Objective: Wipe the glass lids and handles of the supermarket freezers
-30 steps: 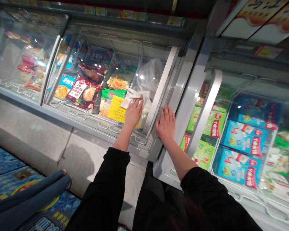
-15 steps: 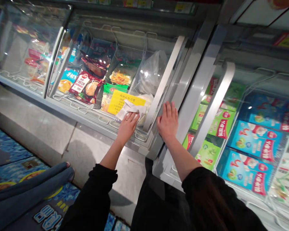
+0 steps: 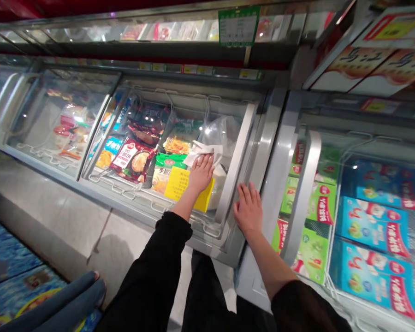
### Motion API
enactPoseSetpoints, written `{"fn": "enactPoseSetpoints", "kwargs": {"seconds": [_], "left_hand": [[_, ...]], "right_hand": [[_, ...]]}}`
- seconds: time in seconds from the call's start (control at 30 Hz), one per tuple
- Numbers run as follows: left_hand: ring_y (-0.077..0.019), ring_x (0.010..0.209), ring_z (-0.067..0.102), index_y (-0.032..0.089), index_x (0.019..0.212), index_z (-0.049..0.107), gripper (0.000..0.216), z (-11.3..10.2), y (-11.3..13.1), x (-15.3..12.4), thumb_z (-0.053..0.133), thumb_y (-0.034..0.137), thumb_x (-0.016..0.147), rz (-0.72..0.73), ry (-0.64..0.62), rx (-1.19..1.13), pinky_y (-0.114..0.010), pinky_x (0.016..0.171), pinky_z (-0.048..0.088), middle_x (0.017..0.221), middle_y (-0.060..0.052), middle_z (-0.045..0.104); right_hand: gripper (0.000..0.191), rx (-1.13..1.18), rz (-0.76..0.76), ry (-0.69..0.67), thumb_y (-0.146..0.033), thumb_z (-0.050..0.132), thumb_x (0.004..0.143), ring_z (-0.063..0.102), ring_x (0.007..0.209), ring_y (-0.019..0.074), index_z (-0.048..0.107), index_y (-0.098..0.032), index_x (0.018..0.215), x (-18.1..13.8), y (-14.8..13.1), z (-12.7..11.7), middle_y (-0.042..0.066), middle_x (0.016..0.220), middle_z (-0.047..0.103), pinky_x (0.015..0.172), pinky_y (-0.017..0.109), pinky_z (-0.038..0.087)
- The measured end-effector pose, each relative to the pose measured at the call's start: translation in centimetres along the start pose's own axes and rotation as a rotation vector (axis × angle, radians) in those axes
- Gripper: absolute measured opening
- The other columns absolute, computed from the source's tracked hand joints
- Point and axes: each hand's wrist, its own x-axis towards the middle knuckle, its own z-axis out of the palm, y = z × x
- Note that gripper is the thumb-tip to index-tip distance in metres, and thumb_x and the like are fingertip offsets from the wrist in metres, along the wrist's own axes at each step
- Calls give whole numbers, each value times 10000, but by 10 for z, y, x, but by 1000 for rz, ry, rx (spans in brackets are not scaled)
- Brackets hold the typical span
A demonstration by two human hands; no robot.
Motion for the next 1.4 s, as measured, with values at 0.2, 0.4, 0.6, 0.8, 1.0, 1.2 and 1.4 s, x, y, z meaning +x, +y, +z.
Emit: {"fn": "enactPoseSetpoints", "kwargs": {"seconds": [0.2, 0.4, 0.6, 0.8, 1.0, 1.2, 1.4], "left_hand": [[-271, 1625, 292, 196, 1679, 332, 581, -6, 2, 39, 272, 351, 1122, 138, -3, -14, -516, 1332, 241, 1735, -74, 346], [-233, 1621, 303, 264, 1674, 346, 562, -8, -18, -7, 322, 368, 1122, 375, -85, -49, -470, 1329, 260, 1729, -19, 366], [-258, 1605, 344, 270, 1676, 337, 582, -2, -89, -60, 376, 326, 1099, 176, -21, -48, -504, 1317, 296, 1700, -67, 418], [-360, 1584, 370, 75, 1610, 417, 575, 0, -166, -89, 284, 308, 1101, -282, 149, -6, -600, 1261, 352, 1656, -229, 445], [-377, 1583, 365, 53, 1588, 447, 576, -5, -149, -68, 287, 294, 1090, -246, 94, -38, -625, 1264, 334, 1652, -236, 446], [-317, 1590, 368, 167, 1630, 419, 560, -3, -83, -54, 347, 307, 1092, 83, -22, -47, -554, 1298, 313, 1689, -131, 431], [-221, 1608, 334, 250, 1663, 364, 558, -9, -52, -57, 335, 353, 1116, 514, -159, -23, -456, 1326, 278, 1710, -35, 407]], "right_hand": [[653, -56, 15, -41, -141, 516, 920, 413, 1563, 326, 509, -193, 1571, 0, 1, -1, 120, 1562, 600, 1265, 554, 381], [681, -112, 27, -82, -139, 516, 911, 413, 1562, 328, 490, -205, 1589, -1, 3, -3, 111, 1571, 592, 1256, 564, 402], [663, -128, 27, -83, -152, 523, 908, 398, 1571, 327, 519, -207, 1569, -2, 3, -3, 105, 1560, 602, 1266, 568, 391], [620, -131, 14, -56, -163, 511, 923, 411, 1562, 328, 548, -194, 1541, -1, 5, -2, 107, 1545, 615, 1256, 559, 405], [619, -101, 41, -75, -176, 520, 926, 392, 1573, 321, 556, -202, 1543, 0, 4, -3, 110, 1563, 599, 1268, 568, 386], [606, -23, 139, 19, -139, 426, 975, 431, 1552, 259, 501, -196, 1574, 9, -9, -4, 123, 1579, 584, 1264, 536, 399], [653, 73, 138, 122, -149, 378, 995, 345, 1598, 224, 358, -185, 1647, 111, -39, -9, 124, 1706, 409, 1311, 516, 322]]}}
